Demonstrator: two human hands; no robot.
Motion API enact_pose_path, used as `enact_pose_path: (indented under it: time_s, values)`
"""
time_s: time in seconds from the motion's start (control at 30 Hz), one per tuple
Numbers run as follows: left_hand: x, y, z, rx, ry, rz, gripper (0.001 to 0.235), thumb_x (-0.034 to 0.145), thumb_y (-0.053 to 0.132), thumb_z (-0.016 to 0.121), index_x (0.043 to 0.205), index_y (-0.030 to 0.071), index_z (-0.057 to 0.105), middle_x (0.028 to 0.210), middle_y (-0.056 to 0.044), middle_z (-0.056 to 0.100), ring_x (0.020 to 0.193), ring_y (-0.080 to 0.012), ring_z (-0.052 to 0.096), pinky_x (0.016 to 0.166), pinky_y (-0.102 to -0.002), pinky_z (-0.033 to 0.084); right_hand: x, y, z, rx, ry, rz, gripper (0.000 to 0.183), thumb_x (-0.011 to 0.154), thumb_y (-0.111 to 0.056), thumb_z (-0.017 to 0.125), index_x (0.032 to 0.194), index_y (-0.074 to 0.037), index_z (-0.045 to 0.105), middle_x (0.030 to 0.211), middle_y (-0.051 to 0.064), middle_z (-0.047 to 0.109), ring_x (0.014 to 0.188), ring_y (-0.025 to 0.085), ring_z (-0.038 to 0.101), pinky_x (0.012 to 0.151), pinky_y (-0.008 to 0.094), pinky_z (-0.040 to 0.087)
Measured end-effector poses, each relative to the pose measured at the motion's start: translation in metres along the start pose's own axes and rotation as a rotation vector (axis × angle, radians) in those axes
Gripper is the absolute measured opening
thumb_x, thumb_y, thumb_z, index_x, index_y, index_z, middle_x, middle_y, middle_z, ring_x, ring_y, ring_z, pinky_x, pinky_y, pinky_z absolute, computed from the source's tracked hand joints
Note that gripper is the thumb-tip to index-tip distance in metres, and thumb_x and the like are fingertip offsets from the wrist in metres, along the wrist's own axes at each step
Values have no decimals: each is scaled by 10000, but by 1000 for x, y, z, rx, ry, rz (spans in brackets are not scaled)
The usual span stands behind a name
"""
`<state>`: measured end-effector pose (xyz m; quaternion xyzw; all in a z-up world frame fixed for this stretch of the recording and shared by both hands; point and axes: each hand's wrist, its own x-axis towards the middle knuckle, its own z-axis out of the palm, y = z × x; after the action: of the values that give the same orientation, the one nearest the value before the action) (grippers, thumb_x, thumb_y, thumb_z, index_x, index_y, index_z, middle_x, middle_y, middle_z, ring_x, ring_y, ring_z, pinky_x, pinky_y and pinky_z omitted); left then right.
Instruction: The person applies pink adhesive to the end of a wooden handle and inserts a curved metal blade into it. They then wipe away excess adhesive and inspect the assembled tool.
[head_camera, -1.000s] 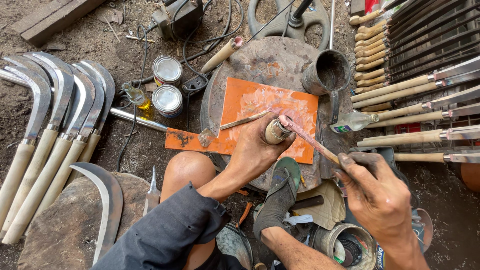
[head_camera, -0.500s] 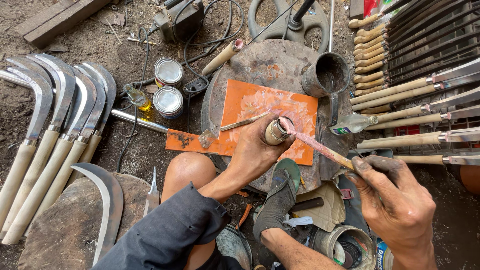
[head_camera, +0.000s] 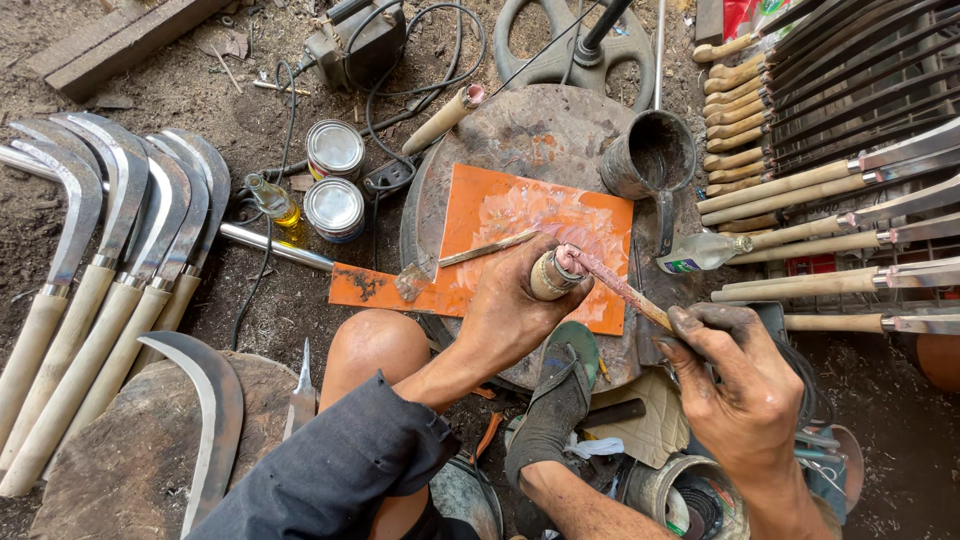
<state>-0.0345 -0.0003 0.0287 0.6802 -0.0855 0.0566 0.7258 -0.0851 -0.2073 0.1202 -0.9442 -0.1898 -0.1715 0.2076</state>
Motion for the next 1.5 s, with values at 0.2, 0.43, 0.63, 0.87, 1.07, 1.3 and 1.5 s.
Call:
enact_pose_path:
  time_s: [0.2, 0.43, 0.63, 0.87, 1.07, 1.3, 1.5]
  values:
    - [0, -2, 1, -17, -9, -28, 231, 906, 200, 780, 1017, 47, 647, 852, -62, 660, 760, -144, 654, 694, -310, 547, 0, 7, 1, -56, -4, 7, 305, 840, -29, 835, 1126, -32, 731, 1067, 131, 678, 899, 223, 698, 727, 310, 584]
    - [-1, -1, 0, 9, 56, 15, 225, 914, 179, 792, 1035, 47, 656, 867, -78, 678, 756, -171, 664, 701, -322, 555, -5, 3, -9, -62, -11, 27, 316, 818, -33, 836, 1110, -30, 715, 1079, 142, 684, 938, 246, 696, 761, 337, 582]
    - [-1, 1, -1, 67, 133, 61, 263, 904, 152, 802, 1111, 67, 663, 960, -93, 717, 833, -223, 728, 738, -331, 575, -12, -1, 4, 14, -8, 60, 300, 814, -11, 829, 1085, -28, 701, 1084, 133, 680, 940, 241, 702, 762, 343, 570]
    - [-1, -4, -3, 115, 139, 95, 331, 888, 148, 804, 1179, 58, 674, 1009, -105, 739, 890, -214, 744, 782, -328, 582, -10, 1, 3, -34, 31, 40, 310, 820, 0, 834, 1104, -23, 711, 1086, 135, 672, 931, 243, 696, 755, 326, 581]
    - [-2, -10, 1, -1, -10, -124, 508, 866, 217, 799, 1289, -3, 624, 992, -122, 753, 884, -142, 711, 800, -302, 590, -8, 6, 8, 19, 34, 70, 304, 818, -14, 840, 1089, -25, 702, 1086, 129, 677, 930, 234, 702, 747, 314, 581]
    - [-3, -17, 1, -15, -49, -40, 416, 888, 208, 801, 1209, -19, 665, 1075, -109, 723, 986, -120, 693, 903, -308, 565, -12, 17, 21, 48, 5, 16, 292, 823, -5, 830, 1089, -21, 710, 1069, 124, 668, 928, 244, 691, 761, 334, 576]
    - [8, -5, -21, -67, 63, -296, 222, 969, 182, 772, 971, -28, 700, 837, -67, 675, 769, -104, 610, 701, -315, 540, -12, 64, 23, -282, -61, -105, 266, 876, 16, 795, 1131, -25, 731, 1042, 182, 658, 903, 339, 667, 765, 419, 540]
